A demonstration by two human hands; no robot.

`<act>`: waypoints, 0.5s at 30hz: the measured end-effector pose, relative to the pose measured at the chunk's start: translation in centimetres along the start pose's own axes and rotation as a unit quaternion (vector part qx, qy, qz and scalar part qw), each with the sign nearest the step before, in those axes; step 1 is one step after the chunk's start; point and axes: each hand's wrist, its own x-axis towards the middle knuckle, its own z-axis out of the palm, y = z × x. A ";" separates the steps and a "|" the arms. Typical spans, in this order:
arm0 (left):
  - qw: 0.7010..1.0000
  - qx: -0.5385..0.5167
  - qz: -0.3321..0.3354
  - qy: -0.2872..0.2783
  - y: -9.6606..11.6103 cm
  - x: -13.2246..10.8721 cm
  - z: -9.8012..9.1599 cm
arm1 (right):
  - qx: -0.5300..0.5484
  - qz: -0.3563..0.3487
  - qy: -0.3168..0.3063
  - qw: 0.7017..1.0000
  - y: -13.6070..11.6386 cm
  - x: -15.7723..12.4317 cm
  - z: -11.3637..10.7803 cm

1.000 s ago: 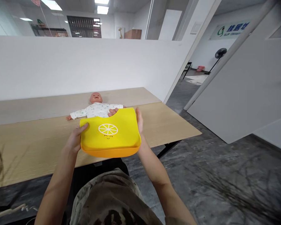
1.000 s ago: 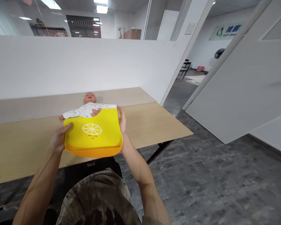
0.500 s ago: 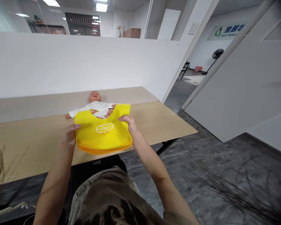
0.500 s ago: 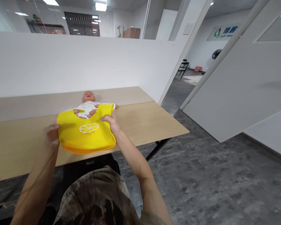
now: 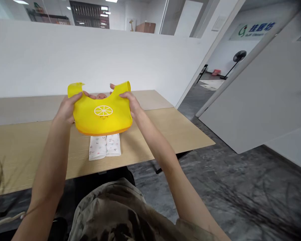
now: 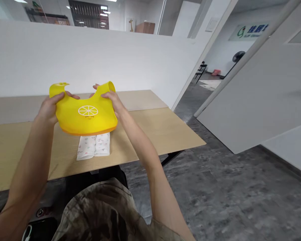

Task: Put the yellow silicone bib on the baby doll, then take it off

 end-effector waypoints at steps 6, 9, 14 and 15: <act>0.995 0.091 -0.006 0.034 -1.1 4.3 -2.6 | -0.109 -0.040 -0.022 0.993 1.5 7.1 -1.9; 0.993 0.101 -0.005 0.054 -2.4 7.0 -3.9 | -0.134 -0.041 0.009 0.990 3.1 11.0 -2.2; 0.992 0.079 -0.054 0.087 -4.4 10.8 -5.7 | -0.141 -0.043 0.048 0.988 5.1 16.1 -3.2; 0.991 0.076 -0.067 0.086 -4.5 11.1 -5.9 | -0.145 -0.044 0.051 0.987 5.1 16.6 -3.4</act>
